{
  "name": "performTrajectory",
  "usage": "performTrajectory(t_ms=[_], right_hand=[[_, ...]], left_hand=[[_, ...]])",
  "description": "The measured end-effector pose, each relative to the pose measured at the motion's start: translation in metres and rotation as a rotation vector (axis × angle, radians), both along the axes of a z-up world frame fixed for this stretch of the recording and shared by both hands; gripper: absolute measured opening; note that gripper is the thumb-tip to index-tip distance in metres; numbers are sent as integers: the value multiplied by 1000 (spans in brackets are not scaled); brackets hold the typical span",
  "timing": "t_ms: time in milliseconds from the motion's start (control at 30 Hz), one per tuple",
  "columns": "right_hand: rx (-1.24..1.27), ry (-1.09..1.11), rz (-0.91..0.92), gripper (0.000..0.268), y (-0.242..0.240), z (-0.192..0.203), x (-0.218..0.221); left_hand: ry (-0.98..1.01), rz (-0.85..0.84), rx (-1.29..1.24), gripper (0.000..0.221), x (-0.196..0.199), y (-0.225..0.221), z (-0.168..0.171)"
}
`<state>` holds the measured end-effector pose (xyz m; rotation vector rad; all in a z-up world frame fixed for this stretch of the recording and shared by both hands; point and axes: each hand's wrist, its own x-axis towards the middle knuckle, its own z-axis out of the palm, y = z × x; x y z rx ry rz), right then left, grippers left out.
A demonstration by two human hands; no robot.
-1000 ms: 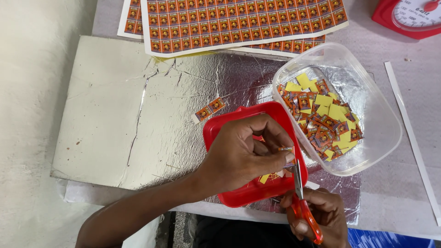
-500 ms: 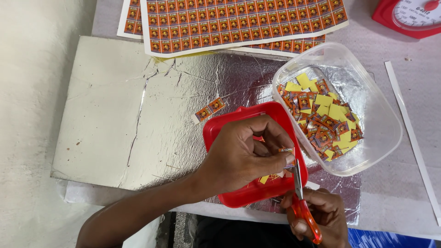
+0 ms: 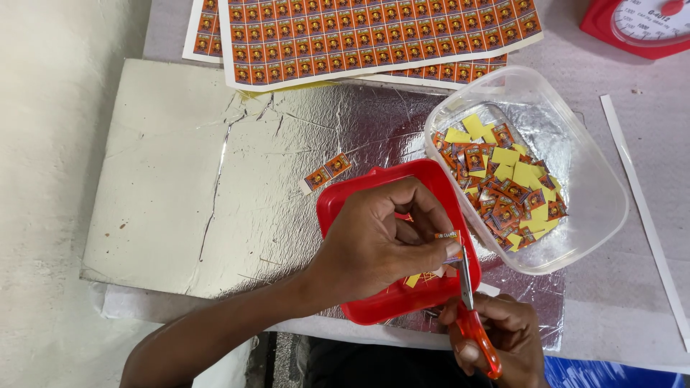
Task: Cutting individual small labels from a printed sheet using scissors
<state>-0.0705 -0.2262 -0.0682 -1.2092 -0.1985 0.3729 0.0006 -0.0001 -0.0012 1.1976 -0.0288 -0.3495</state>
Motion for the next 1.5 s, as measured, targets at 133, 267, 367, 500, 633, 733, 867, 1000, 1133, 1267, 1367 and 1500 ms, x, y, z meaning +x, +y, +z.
performTrajectory(t_ms=[133, 267, 367, 500, 633, 733, 867, 1000, 1133, 1267, 1367, 1500], right_hand=[[20, 11, -7, 45, 1, 4, 1], [10, 7, -27, 48, 4, 7, 1], [29, 22, -17, 50, 5, 10, 2], [33, 30, -11, 53, 4, 8, 1], [18, -8, -27, 49, 6, 8, 1], [7, 4, -20, 50, 4, 5, 0], [27, -15, -19, 47, 6, 5, 1], [18, -29, -17, 46, 5, 4, 1], [-15, -48, -25, 44, 4, 3, 0], [32, -8, -25, 48, 3, 3, 0], [31, -28, -24, 48, 4, 4, 2], [1, -17, -32, 45, 1, -2, -1]], left_hand=[[-27, -43, 77, 17, -2, -2, 0], [-38, -40, 51, 18, -3, -3, -3], [-26, -35, 43, 17, -3, -3, -3], [-23, -39, 50, 17, -3, -3, -3], [-43, -54, 42, 17, -5, -3, -3], [-34, -66, 34, 16, -5, -3, -3], [-30, -71, 53, 16, -5, -3, -2], [-23, -79, 49, 16, -5, -3, -2], [-32, -77, 63, 16, -5, -3, -2], [-42, -90, 52, 17, -7, -3, -1], [-58, -105, 62, 17, -7, -4, -2], [-44, -110, 80, 16, -6, -3, -2]])
